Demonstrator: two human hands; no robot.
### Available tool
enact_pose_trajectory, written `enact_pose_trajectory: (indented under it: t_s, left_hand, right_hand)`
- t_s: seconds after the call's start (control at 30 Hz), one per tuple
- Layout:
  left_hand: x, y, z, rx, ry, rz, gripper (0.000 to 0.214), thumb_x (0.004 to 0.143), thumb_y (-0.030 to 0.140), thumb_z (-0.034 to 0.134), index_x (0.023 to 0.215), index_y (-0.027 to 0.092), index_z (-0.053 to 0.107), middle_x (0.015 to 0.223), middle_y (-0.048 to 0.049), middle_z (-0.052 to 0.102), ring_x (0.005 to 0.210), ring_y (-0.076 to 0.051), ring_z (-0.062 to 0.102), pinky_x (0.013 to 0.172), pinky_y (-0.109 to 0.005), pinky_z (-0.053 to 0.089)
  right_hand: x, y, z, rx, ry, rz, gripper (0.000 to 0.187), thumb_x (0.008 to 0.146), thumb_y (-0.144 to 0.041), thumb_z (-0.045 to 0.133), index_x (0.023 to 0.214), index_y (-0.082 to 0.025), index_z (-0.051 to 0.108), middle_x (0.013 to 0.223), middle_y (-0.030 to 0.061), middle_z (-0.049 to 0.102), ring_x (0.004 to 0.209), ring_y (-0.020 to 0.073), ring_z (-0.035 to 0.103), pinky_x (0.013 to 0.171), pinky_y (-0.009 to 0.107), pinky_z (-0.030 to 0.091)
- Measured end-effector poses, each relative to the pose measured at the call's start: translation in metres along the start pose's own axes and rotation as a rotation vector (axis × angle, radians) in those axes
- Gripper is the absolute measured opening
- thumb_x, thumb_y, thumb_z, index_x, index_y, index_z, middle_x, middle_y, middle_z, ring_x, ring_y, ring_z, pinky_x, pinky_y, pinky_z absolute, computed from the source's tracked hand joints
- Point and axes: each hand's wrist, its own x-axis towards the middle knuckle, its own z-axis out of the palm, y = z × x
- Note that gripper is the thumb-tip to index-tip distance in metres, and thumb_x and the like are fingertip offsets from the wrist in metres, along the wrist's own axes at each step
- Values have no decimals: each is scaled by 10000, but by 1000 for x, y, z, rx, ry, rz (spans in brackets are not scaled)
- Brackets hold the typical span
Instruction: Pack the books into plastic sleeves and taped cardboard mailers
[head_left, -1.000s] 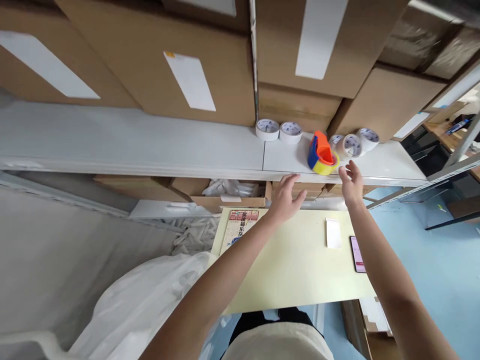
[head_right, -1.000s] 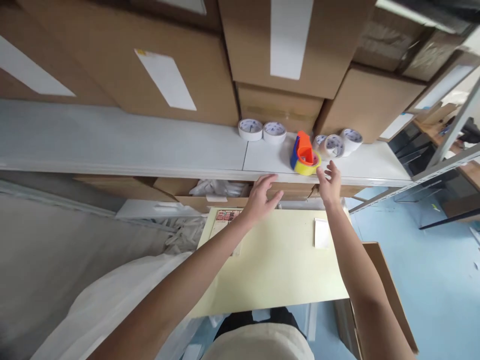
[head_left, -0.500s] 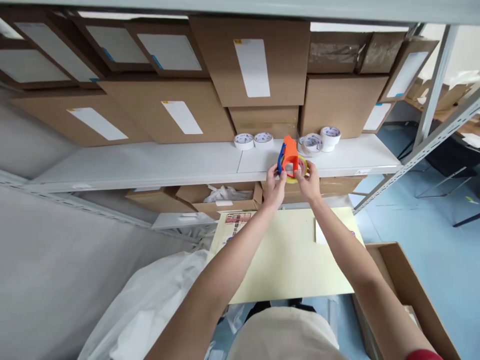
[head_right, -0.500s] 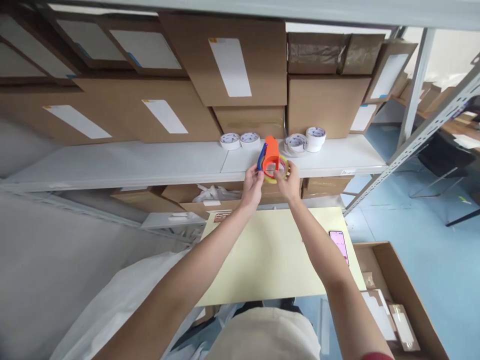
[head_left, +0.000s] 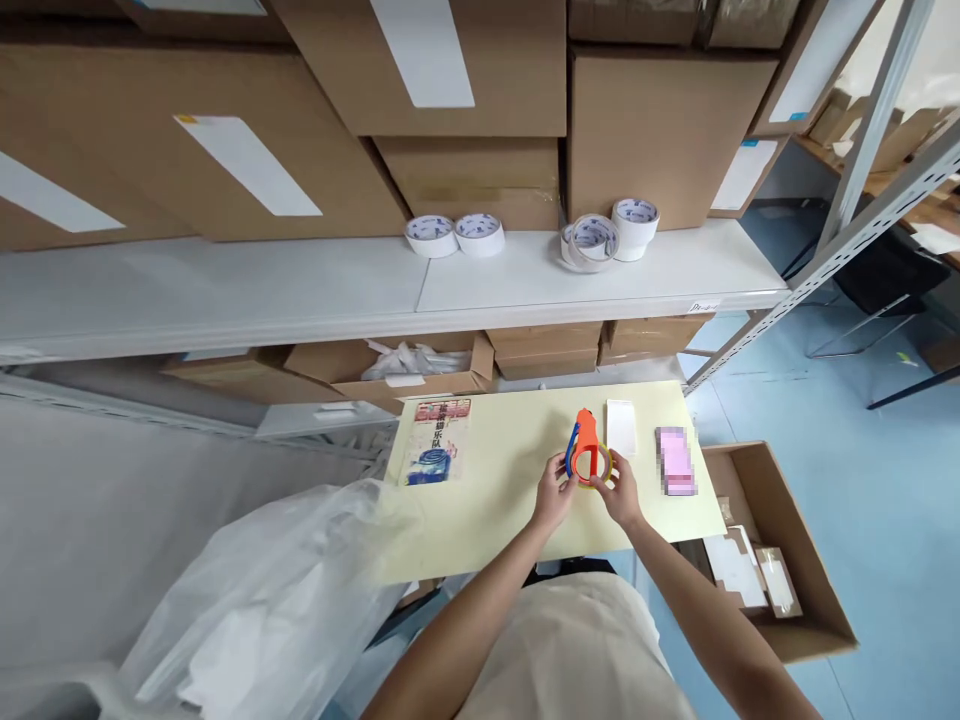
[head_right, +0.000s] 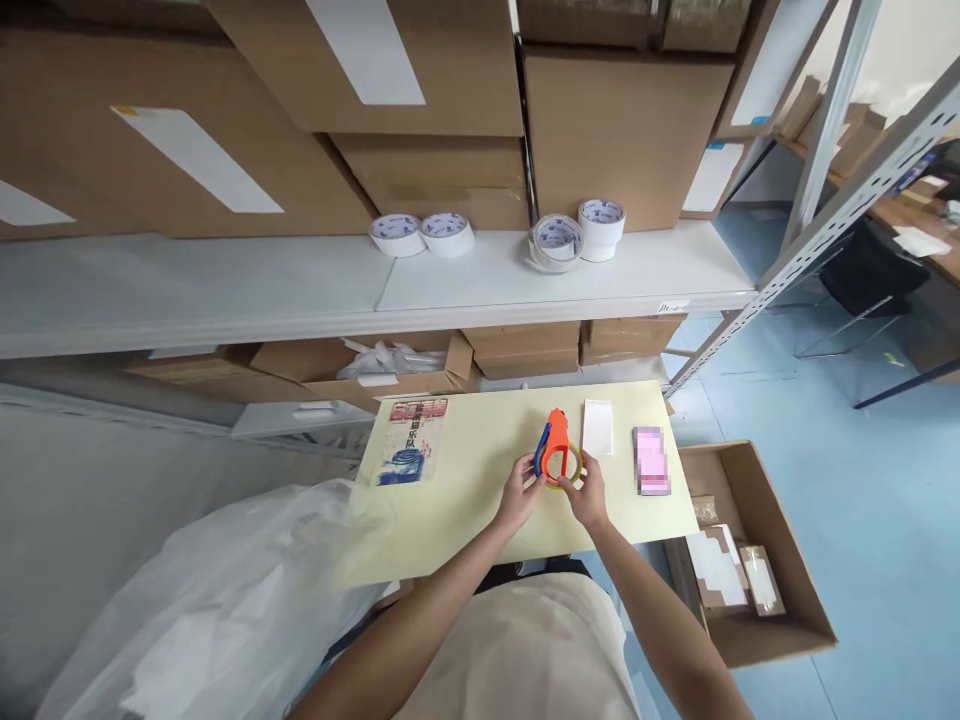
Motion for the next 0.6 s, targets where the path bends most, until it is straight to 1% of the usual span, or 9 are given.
enact_pose_trajectory:
  t_s: [0.1,0.2,0.3,0.4,0.6]
  left_hand:
    - [3,-29,2,14,-36,-99,384,727,294,730,1056,202,554,1139,-115,666,1044,-224,666,918,-389,521]
    - [9,-50,9,19,-38,-143,388,719,270,736,1050,194,548,1122,-114,676,1021,-221,675,915,-389,516]
    - [14,-66,14,23,-32,-173,409,711,259,740,1056,189,531,1128,-114,669,1021,-219,672,916,-388,509]
    - [16,-78,16,24,-32,-190,445,702,258,746,1076,199,514,1165,-110,651,1033,-213,663,905,-377,507]
    - [17,-90,15,15,-59,-205,559,662,242,776,1140,210,488,1207,-112,623,1090,-219,635,937,-384,478]
  right_hand:
    - [-2,32,-4,-41,-21,78,674,675,-495,740,1249,-218,521,1234,139,596,1128,296,587,883,472,552]
    - [1,48,-10,-54,-22,116,686,657,-465,745,1250,-203,521,1253,153,583,1151,306,583,900,476,545]
    - [7,57,-15,-50,-51,131,693,638,-420,753,1251,-196,519,1260,153,580,1163,306,581,911,470,539]
    - [10,62,-16,-59,-84,144,693,640,-409,746,1258,-193,518,1274,151,573,1182,302,568,908,450,541]
    - [9,70,-15,-99,-98,170,729,656,-438,740,1303,-195,505,1326,155,555,1238,306,538,903,425,544]
